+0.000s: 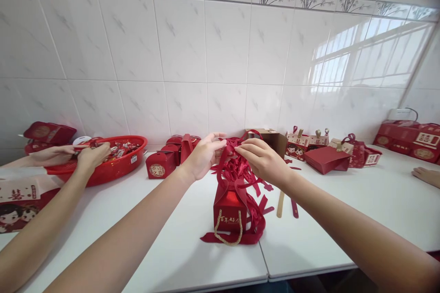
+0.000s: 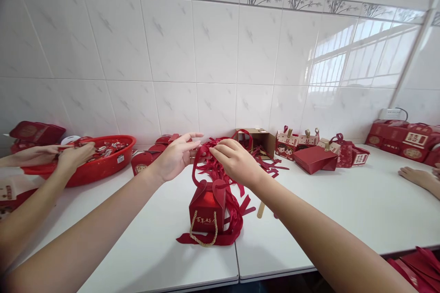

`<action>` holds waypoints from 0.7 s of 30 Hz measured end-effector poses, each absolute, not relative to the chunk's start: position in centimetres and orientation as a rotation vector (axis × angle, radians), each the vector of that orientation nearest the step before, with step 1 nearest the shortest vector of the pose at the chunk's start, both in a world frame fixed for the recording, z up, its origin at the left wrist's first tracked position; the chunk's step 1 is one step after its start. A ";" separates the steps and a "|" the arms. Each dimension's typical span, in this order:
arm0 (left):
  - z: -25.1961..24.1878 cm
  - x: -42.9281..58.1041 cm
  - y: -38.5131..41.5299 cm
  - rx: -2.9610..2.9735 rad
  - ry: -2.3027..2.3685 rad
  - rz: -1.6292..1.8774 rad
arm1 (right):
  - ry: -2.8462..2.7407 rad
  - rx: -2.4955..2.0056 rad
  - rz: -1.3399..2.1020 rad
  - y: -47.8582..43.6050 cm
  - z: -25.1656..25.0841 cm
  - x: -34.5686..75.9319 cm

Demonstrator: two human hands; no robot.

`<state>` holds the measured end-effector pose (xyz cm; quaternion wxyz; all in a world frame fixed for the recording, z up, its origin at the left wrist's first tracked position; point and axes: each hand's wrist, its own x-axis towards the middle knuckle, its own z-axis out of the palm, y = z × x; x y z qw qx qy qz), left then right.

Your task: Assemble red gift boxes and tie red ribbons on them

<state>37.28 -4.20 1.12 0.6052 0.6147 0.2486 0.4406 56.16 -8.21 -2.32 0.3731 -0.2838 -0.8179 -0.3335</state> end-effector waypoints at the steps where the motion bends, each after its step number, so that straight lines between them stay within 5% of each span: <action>1: 0.9 37.3 -4.3 1.492 0.569 1.054 | -2.081 -0.741 -0.848 -8.2 -2.5 56.2; 10: -1.1 33.9 -3.0 2.377 0.903 1.575 | -1.749 -1.274 -0.713 -10.4 -3.8 58.5; 15: -4.5 27.7 -0.3 2.507 1.410 0.981 | -1.740 -2.035 -0.474 -13.1 -5.6 62.9; 21: -9.8 25.7 -0.7 2.438 1.427 0.751 | -1.794 -2.368 -0.094 -13.5 -9.0 65.7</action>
